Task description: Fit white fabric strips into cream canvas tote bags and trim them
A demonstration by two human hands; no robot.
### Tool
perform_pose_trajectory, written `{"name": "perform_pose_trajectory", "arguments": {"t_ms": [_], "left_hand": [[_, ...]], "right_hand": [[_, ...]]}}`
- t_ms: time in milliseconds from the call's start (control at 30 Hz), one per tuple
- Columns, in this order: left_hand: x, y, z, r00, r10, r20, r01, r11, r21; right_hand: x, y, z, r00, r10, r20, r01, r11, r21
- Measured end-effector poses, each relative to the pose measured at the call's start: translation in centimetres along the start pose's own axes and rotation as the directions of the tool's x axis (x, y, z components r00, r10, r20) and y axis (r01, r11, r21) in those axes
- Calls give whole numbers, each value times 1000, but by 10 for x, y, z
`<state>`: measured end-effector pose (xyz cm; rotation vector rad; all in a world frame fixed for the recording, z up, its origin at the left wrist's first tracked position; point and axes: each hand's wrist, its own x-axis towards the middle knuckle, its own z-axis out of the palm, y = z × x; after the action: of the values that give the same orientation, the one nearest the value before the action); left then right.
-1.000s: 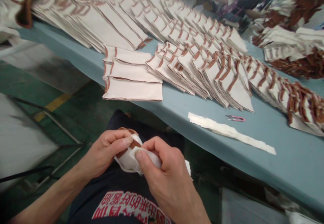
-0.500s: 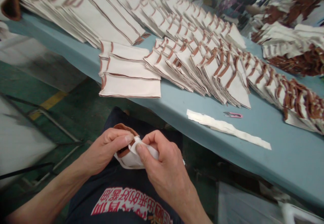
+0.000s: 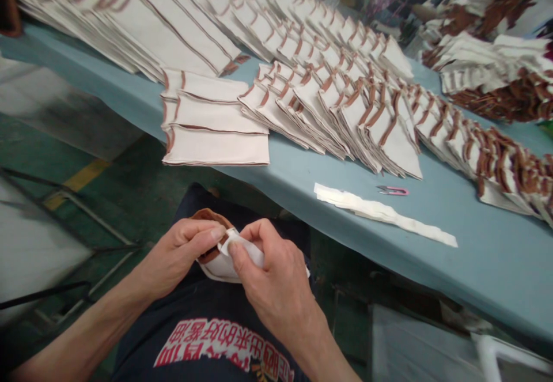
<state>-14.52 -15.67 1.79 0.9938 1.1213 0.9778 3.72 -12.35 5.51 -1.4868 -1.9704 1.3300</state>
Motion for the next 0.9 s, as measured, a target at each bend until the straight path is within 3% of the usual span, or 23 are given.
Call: {"name": "perform_pose_trajectory", "arguments": {"t_ms": [133, 233, 367, 900], "left_hand": [[-1, 4, -1, 1000, -8, -17, 8, 1000, 22], [-3, 8, 0, 997, -76, -8, 76, 997, -5], [-3, 12, 5, 990, -121, -67, 121, 993, -5], [-3, 9, 16, 981, -3, -196, 41, 981, 191]], "right_hand": [[1, 2, 3, 1000, -13, -24, 13, 1000, -16], [1, 3, 5, 997, -23, -68, 21, 999, -25], [2, 7, 9, 997, -19, -78, 16, 999, -47], [6, 17, 14, 1000, 9, -24, -8, 998, 62]]}}
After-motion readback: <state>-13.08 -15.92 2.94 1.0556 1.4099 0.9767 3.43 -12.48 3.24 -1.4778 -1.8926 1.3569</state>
